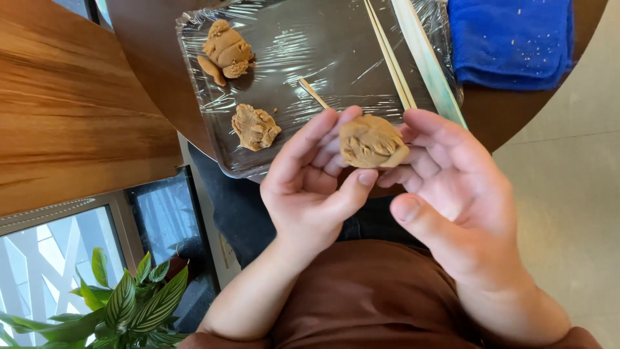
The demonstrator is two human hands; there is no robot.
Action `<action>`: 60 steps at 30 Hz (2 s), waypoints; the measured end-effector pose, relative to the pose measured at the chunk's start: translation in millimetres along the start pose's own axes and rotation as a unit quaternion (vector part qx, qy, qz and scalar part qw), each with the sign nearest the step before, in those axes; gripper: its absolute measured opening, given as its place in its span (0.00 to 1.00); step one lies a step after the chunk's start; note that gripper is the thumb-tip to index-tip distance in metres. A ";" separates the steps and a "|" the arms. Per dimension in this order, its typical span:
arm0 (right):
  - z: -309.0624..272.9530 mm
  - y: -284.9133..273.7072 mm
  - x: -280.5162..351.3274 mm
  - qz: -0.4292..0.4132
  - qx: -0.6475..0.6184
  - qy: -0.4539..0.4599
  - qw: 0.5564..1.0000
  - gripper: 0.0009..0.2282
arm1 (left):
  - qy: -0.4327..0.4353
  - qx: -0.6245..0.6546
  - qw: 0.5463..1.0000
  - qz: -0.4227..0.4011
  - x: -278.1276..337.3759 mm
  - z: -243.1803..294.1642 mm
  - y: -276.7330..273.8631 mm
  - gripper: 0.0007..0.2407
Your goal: Shaping and detailing a small pastry sculpture using dough, chopsticks, and a wooden skewer.
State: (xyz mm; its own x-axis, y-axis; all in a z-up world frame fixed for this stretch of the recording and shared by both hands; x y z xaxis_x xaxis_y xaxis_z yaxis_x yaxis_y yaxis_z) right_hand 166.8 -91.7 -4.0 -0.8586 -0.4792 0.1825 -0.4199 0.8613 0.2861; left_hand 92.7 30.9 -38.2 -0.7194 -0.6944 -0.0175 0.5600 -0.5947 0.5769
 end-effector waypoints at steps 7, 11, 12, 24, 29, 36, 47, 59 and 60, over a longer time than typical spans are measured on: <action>-5.3 13.0 -1.6 0.013 0.024 -0.022 0.999 0.30 | 0.181 -0.087 0.979 0.028 7.8 10.5 -5.5 0.26; -4.0 9.3 -3.3 0.039 0.049 -0.027 0.998 0.27 | 0.223 -0.093 0.970 0.001 6.7 19.3 -0.2 0.24; -3.3 9.4 -3.6 0.039 0.050 -0.027 0.998 0.27 | 0.223 -0.093 0.970 0.001 4.8 21.7 -1.2 0.24; 7.4 3.6 -5.7 0.069 0.045 -0.015 0.996 0.25 | 0.239 -0.145 0.959 -0.040 -3.8 41.0 4.8 0.19; 6.1 8.2 -3.5 0.031 0.019 -0.014 0.999 0.26 | 0.081 -0.065 0.994 -0.032 -5.2 27.8 -0.1 0.22; 0.4 -3.9 -0.9 0.031 0.024 -0.041 0.998 0.23 | -0.044 0.061 0.997 0.019 -12.6 7.2 -22.1 0.23; -63.6 -14.2 -18.5 -0.030 0.478 -0.350 0.805 0.02 | -0.117 0.087 0.988 0.060 -6.7 14.0 -47.8 0.24; 1.4 36.9 -72.5 -0.350 0.736 -0.459 0.354 0.09 | -0.214 0.164 0.962 0.040 14.5 7.4 -39.0 0.25; 2.3 38.0 -75.8 -0.350 0.735 -0.461 0.353 0.09 | -0.212 0.164 0.962 0.041 14.4 8.8 -39.4 0.25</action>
State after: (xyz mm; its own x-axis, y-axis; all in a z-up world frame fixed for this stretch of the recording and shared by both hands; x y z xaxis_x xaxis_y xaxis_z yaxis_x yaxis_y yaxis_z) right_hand 215.2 -22.3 -9.1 0.1608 -0.9866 -0.0258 0.2580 0.0673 -0.9638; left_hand 56.6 47.9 -53.9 -0.8207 -0.4635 0.3341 0.5118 -0.3364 0.7905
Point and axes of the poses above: each hand's wrist, its own x-axis away from the middle knuckle, its own y-axis out of the palm, z = x × y, the point moved 10 cm from there along -x, towards the middle knuckle, and after that the axes turned 12 degrees about z, right-handed, at the moved point
